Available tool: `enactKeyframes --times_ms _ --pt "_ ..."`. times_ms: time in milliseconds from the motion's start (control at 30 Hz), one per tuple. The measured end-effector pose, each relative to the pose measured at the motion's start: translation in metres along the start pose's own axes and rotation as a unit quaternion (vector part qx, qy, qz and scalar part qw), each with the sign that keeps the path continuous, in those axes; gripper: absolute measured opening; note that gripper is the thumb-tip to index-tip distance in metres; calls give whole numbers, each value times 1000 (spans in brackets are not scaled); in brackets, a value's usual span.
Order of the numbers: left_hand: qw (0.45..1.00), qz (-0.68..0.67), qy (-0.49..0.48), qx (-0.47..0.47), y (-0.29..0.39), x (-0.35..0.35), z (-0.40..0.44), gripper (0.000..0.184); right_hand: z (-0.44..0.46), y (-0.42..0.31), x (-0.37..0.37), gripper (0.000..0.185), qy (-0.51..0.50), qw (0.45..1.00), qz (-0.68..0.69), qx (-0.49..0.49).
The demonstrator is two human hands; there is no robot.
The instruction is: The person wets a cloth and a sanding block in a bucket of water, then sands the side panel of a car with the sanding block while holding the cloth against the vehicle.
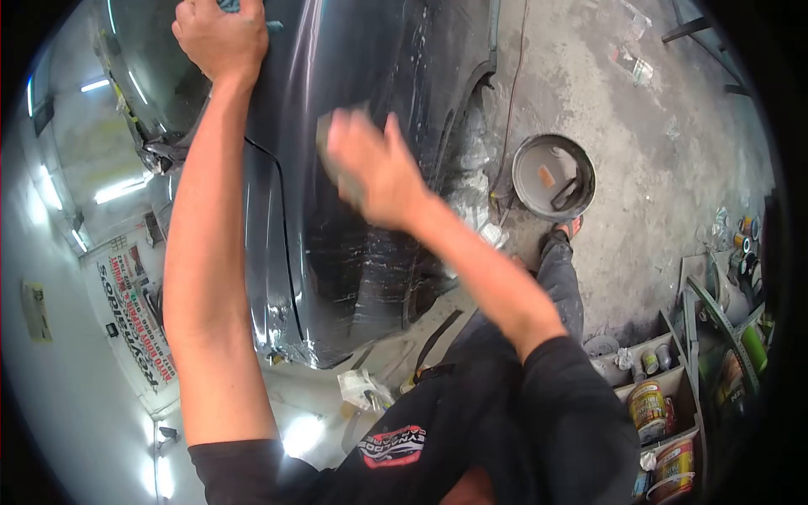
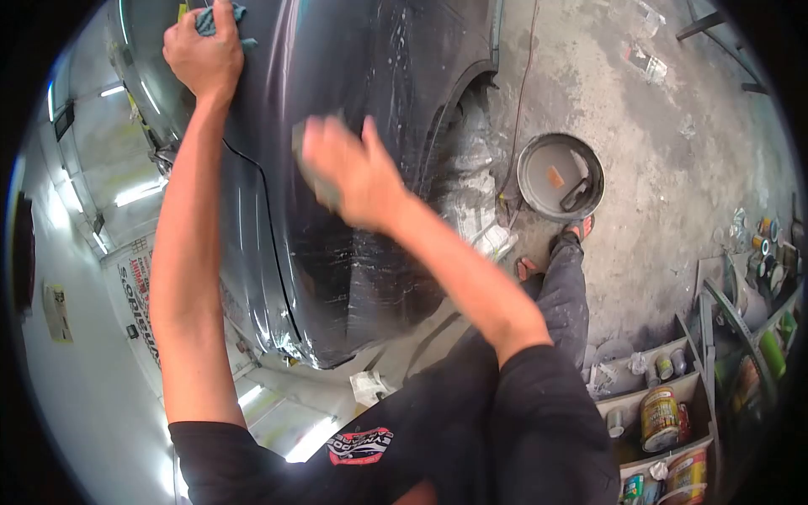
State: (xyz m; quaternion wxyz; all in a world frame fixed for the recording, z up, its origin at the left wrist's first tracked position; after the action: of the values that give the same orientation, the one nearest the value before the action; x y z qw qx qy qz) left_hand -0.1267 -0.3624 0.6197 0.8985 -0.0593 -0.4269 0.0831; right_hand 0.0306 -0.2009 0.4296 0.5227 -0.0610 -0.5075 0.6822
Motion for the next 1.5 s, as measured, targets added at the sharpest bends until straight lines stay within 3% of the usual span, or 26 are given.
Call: enactKeyframes --times_ms 67,167,300,400,567,633,700,767,833,967,1033,1100,1200,1300,1367,1433,1500 --pt "1000 5 -4 3 0 -1 0 30 60 46 22 71 126 991 10 -36" --pt "1000 23 -1 -2 -4 0 -2 31 72 39 10 75 187 978 45 -87" --pt "1000 15 2 5 -1 1 2 32 -76 -51 -64 69 7 996 91 -3" --pt "1000 13 6 1 -2 0 3 33 -74 -16 -57 62 13 994 -39 99" --pt "1000 -6 -17 19 0 2 0 33 64 85 21 62 209 975 13 -78" --pt "1000 0 -22 19 1 3 -1 33 46 60 8 68 197 976 18 -88" --pt "1000 18 0 12 -1 0 1 34 -12 -1 -15 76 94 993 59 -43" --pt "1000 26 12 -1 -5 -2 -2 34 -85 -33 -66 69 -11 1000 19 22" --pt "999 22 26 -21 -7 -5 0 34 -81 -14 -58 64 14 997 -41 66" --pt "1000 1 -9 11 -4 -2 -2 34 43 82 22 60 163 986 -27 -35" --pt "1000 14 -3 5 -5 -3 0 34 63 91 25 59 184 982 -16 -49" --pt "1000 24 -11 11 -7 -1 -3 34 46 64 19 62 172 983 22 -67" --pt "1000 21 -9 16 -2 0 0 33 -58 -6 -41 79 48 995 74 -43" --pt "1000 12 -14 25 1 2 1 34 -77 3 -45 76 7 999 40 -35" --pt "1000 7 -21 20 0 1 -1 35 -12 46 -4 74 108 992 33 -52" --pt "999 25 -12 16 -14 -8 1 37 49 93 26 69 147 986 29 -72" --pt "999 45 -8 11 -42 -21 4 45 57 91 23 66 172 979 58 -89"
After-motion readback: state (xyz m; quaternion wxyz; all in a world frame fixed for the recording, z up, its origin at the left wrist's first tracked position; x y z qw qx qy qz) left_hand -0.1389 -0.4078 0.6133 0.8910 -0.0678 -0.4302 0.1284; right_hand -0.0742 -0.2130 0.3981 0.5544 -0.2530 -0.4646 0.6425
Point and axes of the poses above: each hand's wrist, its own z-axis towards the middle knuckle, its own x-axis out of the back of the hand, y = z × x, the point moved 2 cm from there along z, towards the middle knuckle, and after that the axes turned 14 degrees about -y, right-handed, at the moved point
